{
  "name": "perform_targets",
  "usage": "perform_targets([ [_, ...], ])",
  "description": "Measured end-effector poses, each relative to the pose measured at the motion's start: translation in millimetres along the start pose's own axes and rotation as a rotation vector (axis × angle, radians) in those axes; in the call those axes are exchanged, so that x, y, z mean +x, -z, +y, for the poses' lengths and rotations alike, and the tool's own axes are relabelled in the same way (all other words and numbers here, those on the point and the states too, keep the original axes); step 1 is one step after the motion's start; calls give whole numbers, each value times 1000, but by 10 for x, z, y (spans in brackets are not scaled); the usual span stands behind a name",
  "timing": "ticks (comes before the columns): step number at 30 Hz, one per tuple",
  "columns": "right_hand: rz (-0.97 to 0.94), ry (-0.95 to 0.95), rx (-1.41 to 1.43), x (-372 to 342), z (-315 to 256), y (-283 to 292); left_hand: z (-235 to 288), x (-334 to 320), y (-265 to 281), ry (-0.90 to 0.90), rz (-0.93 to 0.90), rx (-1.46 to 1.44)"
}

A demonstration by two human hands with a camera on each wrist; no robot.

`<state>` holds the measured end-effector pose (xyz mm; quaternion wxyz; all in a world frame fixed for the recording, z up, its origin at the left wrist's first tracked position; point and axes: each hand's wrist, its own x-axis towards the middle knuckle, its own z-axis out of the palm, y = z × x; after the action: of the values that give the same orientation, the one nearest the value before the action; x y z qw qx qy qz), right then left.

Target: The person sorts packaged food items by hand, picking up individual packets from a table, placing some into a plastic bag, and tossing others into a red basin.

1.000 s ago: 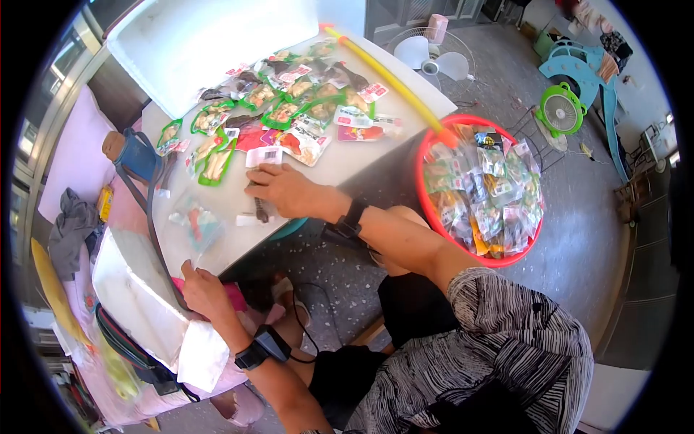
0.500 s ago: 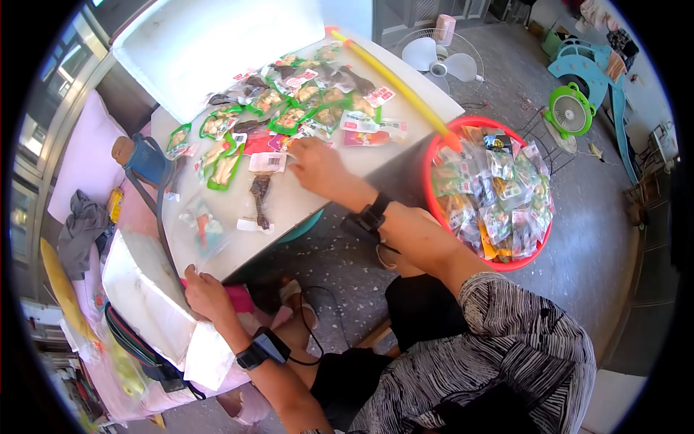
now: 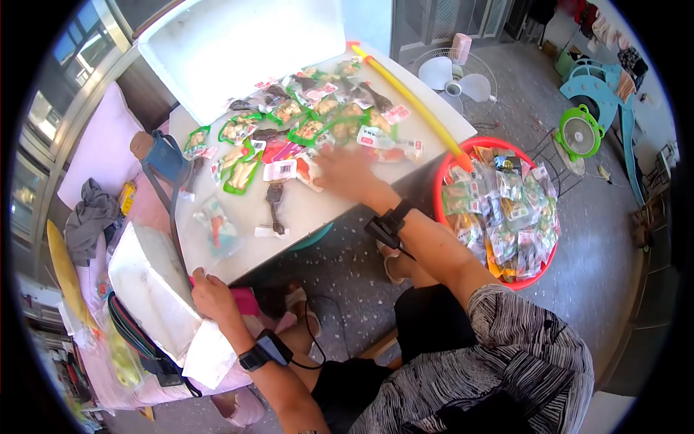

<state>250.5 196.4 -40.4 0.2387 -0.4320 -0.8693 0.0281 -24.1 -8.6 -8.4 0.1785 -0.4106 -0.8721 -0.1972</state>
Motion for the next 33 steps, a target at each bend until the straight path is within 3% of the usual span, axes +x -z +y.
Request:
perform_targets([
  [7,28,109,33,90,-35,-58,59,-13,61,44,-39,56],
  [11,8,132,90,128,-15,-73,-4,-28,-83,-18,-17,41],
  [14,-144,-2,98,227,-92,-17,-6,-39,-75,-98,-26,72],
  [23,174,31,15,207,-181,-230,36,-38,-11,-2,-124,11],
  [26,166,70,229,224,-401,-37,49,-15,-11,-13,-111,-15],
  [27,318,173,246,178,-534,59,47,-15,-15,-36,-93,-23],
  [30,329,261,504,60,-906,175,91,-54,-9,-94,-53,-55],
  [31,375,368,498,66,-993,111,127,-69,-5,-110,-42,-66],
  [33,228,488,611,-50,-1231,149,183,-88,-4,-138,-29,-133],
])
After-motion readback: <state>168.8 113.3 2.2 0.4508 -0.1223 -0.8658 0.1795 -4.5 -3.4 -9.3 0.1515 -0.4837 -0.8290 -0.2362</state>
